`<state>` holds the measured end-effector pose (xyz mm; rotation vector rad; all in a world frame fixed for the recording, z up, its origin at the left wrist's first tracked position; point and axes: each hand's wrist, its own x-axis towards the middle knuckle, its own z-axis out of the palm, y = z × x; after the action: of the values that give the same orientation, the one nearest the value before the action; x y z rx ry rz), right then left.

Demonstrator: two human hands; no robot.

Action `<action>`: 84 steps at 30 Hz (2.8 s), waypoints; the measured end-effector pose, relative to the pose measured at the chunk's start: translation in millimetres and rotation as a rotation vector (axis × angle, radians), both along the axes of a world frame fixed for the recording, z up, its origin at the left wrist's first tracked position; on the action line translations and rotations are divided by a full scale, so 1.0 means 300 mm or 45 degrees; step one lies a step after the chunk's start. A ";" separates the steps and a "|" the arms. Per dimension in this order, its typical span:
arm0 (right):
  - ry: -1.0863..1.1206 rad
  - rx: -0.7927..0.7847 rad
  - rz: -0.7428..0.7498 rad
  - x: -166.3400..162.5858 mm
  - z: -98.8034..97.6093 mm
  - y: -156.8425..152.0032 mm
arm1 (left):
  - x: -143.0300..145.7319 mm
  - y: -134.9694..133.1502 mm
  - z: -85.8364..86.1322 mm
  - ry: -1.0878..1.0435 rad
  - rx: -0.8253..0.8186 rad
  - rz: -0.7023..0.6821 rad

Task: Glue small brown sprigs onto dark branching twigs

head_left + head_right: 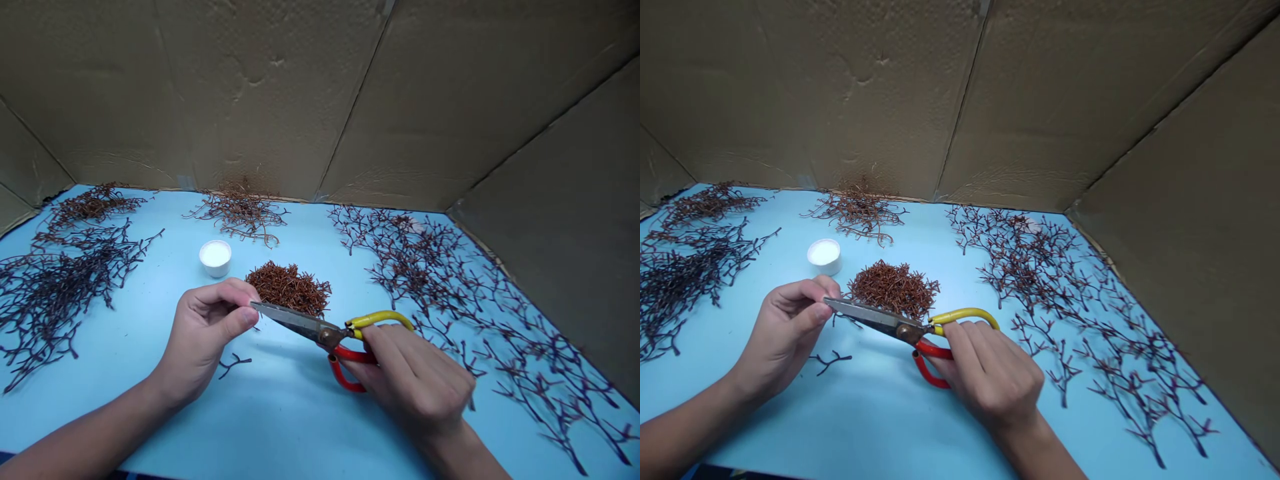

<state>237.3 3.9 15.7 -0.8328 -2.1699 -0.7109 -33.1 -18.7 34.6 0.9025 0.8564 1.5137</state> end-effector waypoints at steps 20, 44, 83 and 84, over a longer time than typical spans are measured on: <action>0.111 -0.139 0.000 -0.016 -0.014 0.008 | 0.006 0.000 0.008 -0.115 -0.001 -0.100; -0.014 -0.028 -0.074 -0.002 0.006 -0.011 | 0.015 -0.009 -0.011 -0.102 -0.049 -0.103; 0.261 -0.316 -0.122 0.019 0.000 0.016 | 0.017 -0.012 -0.003 -0.184 -0.018 -0.159; 0.265 -0.317 -0.125 0.022 -0.001 0.018 | 0.017 -0.012 -0.001 -0.191 -0.023 -0.168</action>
<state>243.9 9.2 15.3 -1.0969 -2.0646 -0.3844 -28.0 -22.4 34.3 0.8054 0.6877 1.4375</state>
